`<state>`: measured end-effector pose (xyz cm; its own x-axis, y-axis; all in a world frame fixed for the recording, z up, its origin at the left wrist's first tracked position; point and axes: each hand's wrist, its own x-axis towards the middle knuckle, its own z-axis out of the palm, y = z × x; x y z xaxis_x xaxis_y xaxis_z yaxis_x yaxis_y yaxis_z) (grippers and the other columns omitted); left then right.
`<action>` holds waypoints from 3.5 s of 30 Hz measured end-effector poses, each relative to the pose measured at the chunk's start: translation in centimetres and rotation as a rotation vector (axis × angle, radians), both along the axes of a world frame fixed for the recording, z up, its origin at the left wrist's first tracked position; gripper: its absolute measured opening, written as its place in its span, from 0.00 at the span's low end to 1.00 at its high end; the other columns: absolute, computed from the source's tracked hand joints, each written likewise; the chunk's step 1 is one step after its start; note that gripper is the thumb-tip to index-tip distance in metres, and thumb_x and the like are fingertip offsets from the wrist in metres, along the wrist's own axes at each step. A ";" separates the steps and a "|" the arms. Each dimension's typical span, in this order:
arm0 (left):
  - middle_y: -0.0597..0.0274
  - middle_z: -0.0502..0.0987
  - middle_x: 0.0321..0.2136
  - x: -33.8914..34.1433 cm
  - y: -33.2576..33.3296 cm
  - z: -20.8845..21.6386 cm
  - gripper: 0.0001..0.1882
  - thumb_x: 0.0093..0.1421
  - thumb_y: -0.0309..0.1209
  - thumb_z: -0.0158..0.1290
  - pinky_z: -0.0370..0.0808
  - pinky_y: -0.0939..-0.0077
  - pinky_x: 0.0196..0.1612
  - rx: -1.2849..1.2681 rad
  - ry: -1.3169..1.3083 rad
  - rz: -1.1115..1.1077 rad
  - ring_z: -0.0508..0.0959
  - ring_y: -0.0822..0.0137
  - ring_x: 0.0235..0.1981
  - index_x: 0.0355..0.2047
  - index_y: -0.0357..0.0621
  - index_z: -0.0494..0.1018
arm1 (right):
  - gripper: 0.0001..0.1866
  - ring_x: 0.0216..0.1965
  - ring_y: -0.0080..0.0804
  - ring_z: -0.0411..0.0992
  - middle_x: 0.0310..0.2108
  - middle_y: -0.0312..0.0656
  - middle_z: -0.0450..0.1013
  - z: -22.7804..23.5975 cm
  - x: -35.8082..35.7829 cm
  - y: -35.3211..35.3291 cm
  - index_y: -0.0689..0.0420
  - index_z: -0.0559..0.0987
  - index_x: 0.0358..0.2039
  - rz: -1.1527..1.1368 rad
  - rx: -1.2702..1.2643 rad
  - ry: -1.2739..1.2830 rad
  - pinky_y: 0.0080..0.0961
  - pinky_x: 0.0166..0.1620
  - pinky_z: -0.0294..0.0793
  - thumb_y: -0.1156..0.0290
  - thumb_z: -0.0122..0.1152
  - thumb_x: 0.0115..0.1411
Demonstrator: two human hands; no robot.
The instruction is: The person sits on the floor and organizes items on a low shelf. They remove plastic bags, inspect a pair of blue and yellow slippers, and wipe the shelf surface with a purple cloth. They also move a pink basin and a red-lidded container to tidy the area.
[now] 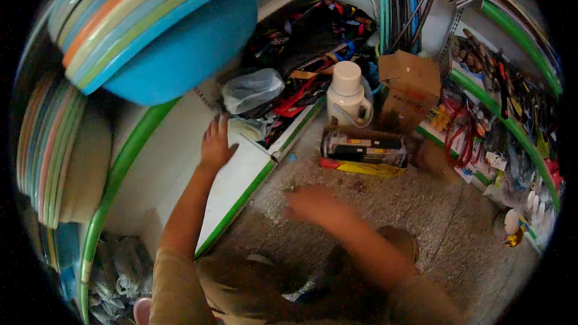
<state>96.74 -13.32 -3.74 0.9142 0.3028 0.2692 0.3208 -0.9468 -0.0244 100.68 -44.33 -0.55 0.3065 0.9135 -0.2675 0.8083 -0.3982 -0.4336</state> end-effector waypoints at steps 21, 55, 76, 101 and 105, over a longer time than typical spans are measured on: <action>0.49 0.67 0.52 19.9 10.6 -9.8 0.39 0.51 0.30 0.56 0.77 0.54 0.40 0.193 0.114 0.360 0.72 0.46 0.50 0.62 0.61 0.51 | 0.20 0.37 0.46 0.75 0.33 0.47 0.75 -0.8 1.4 -4.3 0.58 0.71 0.43 0.048 -0.027 0.045 0.44 0.41 0.72 0.59 0.57 0.54; 0.57 0.76 0.41 -45.2 8.6 -9.0 0.26 0.50 0.23 0.50 0.75 0.60 0.41 0.019 -0.068 1.251 0.75 0.52 0.43 0.51 0.52 0.70 | 0.26 0.44 0.52 0.72 0.43 0.53 0.73 1.6 -1.2 0.4 0.57 0.71 0.51 0.112 -0.222 -0.043 0.42 0.45 0.71 0.54 0.58 0.57; 0.52 0.72 0.49 -49.9 19.2 -19.3 0.31 0.51 0.49 0.55 0.72 0.55 0.44 -0.005 -0.125 1.495 0.74 0.45 0.46 0.50 0.44 0.68 | 0.24 0.42 0.52 0.73 0.42 0.52 0.74 -1.0 -0.8 1.7 0.56 0.70 0.51 0.108 -0.313 -0.101 0.46 0.44 0.73 0.58 0.58 0.56; 0.56 0.71 0.47 14.3 11.9 -27.2 0.31 0.50 0.44 0.61 0.70 0.69 0.45 -1.723 -0.549 0.750 0.70 0.63 0.44 0.48 0.35 0.68 | 0.20 0.39 0.44 0.75 0.38 0.47 0.73 -1.6 0.6 -3.9 0.57 0.70 0.48 0.155 -0.097 -0.040 0.41 0.43 0.73 0.67 0.54 0.55; 0.60 0.76 0.36 14.1 12.3 -27.3 0.18 0.48 0.37 0.62 0.72 0.70 0.38 -1.716 -0.696 0.953 0.75 0.63 0.31 0.37 0.40 0.76 | 0.19 0.38 0.44 0.75 0.38 0.47 0.74 -1.6 1.0 -4.0 0.58 0.71 0.47 0.172 -0.184 -0.043 0.40 0.43 0.73 0.65 0.54 0.56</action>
<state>110.85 -1.05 -31.06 0.2506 0.7738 -0.5817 0.1778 0.5538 0.8134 101.64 -48.34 -2.13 0.1657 0.8901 -0.4246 0.8870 -0.3227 -0.3303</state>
